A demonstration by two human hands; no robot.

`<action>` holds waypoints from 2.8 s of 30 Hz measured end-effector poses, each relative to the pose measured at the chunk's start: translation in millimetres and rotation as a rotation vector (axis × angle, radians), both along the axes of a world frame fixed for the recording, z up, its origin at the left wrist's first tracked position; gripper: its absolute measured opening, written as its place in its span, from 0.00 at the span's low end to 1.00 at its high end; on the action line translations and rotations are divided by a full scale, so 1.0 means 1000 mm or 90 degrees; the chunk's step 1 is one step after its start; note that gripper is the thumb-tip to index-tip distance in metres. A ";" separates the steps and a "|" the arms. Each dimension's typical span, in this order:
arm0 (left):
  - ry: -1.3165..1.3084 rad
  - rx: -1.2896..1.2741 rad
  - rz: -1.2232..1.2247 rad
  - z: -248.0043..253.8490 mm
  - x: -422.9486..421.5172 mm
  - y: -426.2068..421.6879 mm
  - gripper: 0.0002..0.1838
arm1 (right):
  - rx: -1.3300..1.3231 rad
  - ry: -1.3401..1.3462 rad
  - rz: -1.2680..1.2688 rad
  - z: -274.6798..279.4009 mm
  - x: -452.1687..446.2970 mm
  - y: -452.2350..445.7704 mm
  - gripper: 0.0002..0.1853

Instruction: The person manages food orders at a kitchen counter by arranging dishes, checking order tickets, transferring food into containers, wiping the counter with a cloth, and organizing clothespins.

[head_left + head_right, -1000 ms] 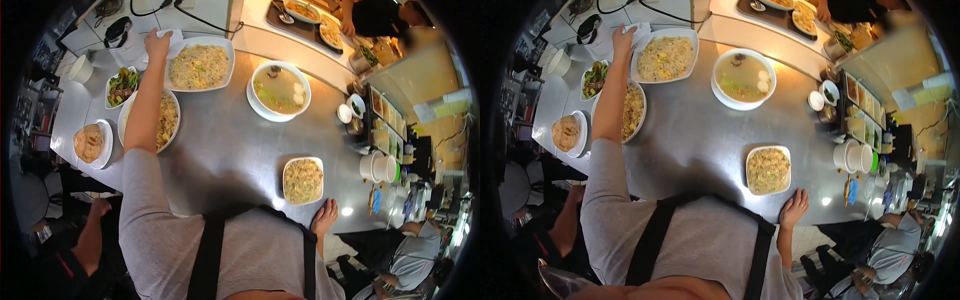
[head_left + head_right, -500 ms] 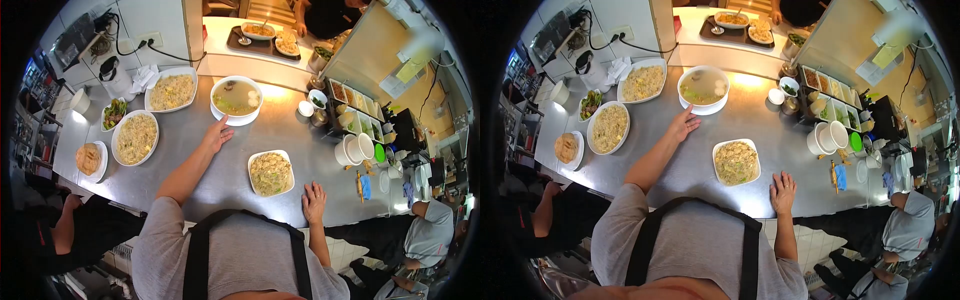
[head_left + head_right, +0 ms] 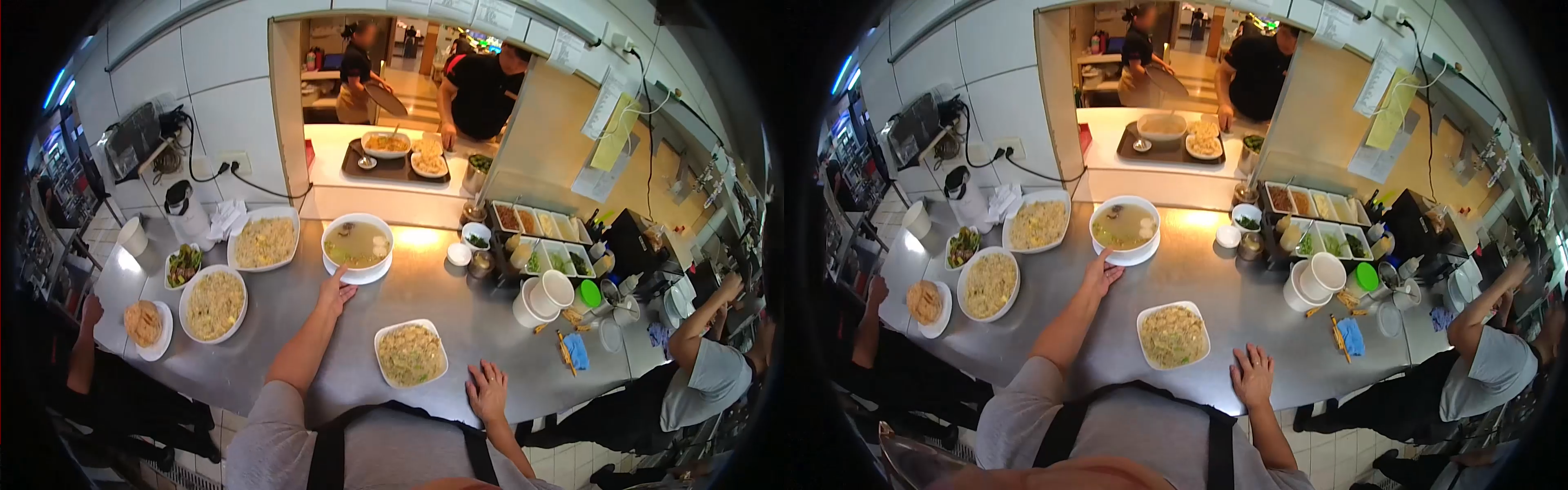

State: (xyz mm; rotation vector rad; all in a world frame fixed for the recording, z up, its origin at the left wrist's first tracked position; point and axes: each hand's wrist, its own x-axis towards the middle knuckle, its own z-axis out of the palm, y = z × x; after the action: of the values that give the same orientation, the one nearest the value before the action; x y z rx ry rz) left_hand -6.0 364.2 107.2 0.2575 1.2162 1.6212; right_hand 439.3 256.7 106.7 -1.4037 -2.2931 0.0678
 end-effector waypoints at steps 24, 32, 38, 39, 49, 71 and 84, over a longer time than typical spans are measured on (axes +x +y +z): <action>0.011 -0.018 -0.026 0.003 0.035 0.205 0.31 | -0.019 -0.022 -0.012 0.009 -0.004 0.006 0.20; 0.022 -0.035 -0.012 0.008 0.064 0.242 0.30 | -0.055 -0.019 -0.024 0.008 -0.004 0.007 0.21; 0.012 -0.012 -0.049 0.009 0.071 0.243 0.30 | -0.059 -0.002 -0.027 0.007 -0.003 0.008 0.21; 0.012 -0.006 -0.056 0.013 0.070 0.235 0.29 | -0.059 0.004 -0.024 0.007 -0.003 0.008 0.21; 0.232 0.053 -0.030 -0.053 0.019 0.059 0.16 | -0.046 0.072 -0.011 0.012 -0.005 0.008 0.19; 1.152 -0.799 0.042 0.015 -0.446 -0.259 0.13 | -0.766 0.806 -0.100 0.017 -0.098 0.009 0.19; 0.535 -0.207 0.543 0.028 -0.478 -0.242 0.13 | -0.614 0.997 -0.154 0.025 -0.072 0.035 0.21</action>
State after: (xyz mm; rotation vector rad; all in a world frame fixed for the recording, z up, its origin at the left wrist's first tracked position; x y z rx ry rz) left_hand -483.7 122.0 135.0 0.2290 2.4485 2.0467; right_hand 367.6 291.5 131.8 -1.1401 -0.6906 1.6560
